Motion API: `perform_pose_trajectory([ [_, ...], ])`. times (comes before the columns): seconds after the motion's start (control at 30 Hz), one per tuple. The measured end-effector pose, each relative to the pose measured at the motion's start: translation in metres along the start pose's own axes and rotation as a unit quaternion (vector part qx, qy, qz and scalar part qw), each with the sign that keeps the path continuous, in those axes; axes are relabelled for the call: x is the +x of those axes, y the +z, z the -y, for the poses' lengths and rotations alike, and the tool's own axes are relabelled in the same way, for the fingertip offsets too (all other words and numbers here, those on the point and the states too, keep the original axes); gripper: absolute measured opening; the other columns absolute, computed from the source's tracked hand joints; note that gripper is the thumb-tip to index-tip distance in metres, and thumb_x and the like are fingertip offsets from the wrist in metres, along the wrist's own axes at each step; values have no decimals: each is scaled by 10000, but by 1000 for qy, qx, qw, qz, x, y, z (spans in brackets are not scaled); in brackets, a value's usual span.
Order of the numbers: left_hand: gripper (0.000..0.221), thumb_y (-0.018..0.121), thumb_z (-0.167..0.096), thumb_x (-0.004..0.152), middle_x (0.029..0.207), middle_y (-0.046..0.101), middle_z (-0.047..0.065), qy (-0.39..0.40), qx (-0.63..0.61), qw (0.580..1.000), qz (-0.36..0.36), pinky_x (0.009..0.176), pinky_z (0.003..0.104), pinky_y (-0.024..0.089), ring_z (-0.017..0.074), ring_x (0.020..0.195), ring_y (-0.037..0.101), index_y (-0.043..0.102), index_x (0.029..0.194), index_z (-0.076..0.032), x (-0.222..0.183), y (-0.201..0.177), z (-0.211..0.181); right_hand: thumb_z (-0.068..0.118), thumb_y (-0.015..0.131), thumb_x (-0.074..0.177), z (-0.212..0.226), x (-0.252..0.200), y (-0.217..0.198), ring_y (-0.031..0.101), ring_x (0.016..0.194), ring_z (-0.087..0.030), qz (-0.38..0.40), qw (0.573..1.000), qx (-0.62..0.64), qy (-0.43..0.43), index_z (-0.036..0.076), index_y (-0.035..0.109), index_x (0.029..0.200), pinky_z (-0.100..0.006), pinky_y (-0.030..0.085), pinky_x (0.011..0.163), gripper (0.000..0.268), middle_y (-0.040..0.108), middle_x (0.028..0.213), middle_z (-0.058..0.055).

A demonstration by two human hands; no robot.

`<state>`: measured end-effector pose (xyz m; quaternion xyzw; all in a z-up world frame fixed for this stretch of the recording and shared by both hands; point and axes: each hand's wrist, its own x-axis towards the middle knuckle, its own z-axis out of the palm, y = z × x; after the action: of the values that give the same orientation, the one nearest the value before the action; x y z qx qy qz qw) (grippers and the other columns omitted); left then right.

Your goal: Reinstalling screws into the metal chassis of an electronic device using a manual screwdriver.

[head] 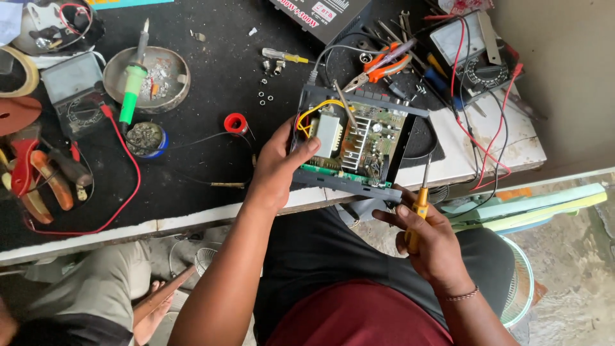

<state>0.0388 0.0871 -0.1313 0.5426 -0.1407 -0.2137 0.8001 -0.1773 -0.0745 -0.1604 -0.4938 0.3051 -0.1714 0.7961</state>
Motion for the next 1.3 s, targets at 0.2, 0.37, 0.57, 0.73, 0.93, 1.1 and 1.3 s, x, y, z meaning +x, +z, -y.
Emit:
perform_pose_trajectory([
  [0.2, 819, 910, -269, 794, 1256, 653, 110, -20, -15, 1000, -6, 1060, 397, 458, 165, 1141, 576, 540, 1475, -3, 9, 0, 9, 149, 690, 892, 24, 4, 10, 729, 1021, -502, 7, 1000, -27, -11, -52, 571, 1395, -196, 441, 336, 554, 641, 1320, -259],
  [0.37, 847, 904, -182, 770, 1213, 626, 130, -67, -28, 996, -42, 974, 352, 512, 177, 1097, 559, 503, 1481, 46, 6, -8, 6, 110, 704, 917, 51, 15, 2, 725, 624, -331, -37, 977, -204, -42, -57, 652, 1320, -268, 443, 351, 439, 724, 962, -258],
  [0.57, 844, 910, -151, 746, 1234, 641, 139, -87, -11, 995, -55, 980, 346, 507, 175, 1109, 561, 528, 1476, 29, -3, -18, -6, 311, 765, 936, 83, 71, -26, 682, 989, -400, -105, 850, -507, -93, 67, 643, 1374, -515, 497, 750, 516, 696, 1040, -205],
  [0.73, 871, 927, -157, 720, 1224, 641, 129, -95, 3, 995, -40, 920, 331, 527, 184, 1086, 567, 527, 1475, 16, 1, -27, 2, 224, 766, 883, 69, 121, -13, 695, 990, -339, -67, 736, -618, -269, 129, 763, 1233, -437, 583, 775, 362, 688, 1082, -91],
  [0.93, 869, 938, -125, 703, 1235, 656, 126, -101, 7, 994, -30, 918, 328, 532, 177, 1092, 578, 545, 1469, -2, 0, -32, 11, 103, 698, 761, 51, 149, -15, 661, 1032, -308, -8, 633, -664, -397, 178, 783, 1261, -406, 584, 830, 513, 683, 1061, -60],
  [1.1, 865, 941, -112, 705, 1257, 656, 151, -98, 0, 995, -29, 966, 351, 532, 194, 1125, 583, 546, 1466, 8, 2, -33, 18, 71, 743, 798, 52, 131, -6, 651, 1078, -356, -8, 612, -600, -514, 50, 782, 1239, -440, 554, 929, 443, 727, 1139, -144],
  [1.3, 889, 956, -131, 702, 1267, 654, 153, -74, -5, 997, -24, 984, 363, 540, 194, 1139, 593, 537, 1473, 11, 0, -32, 19, 75, 669, 1071, 31, 73, 1, 665, 805, -265, -11, 924, -292, -247, -60, 696, 1237, -368, 587, 684, 216, 708, 1001, -242],
])
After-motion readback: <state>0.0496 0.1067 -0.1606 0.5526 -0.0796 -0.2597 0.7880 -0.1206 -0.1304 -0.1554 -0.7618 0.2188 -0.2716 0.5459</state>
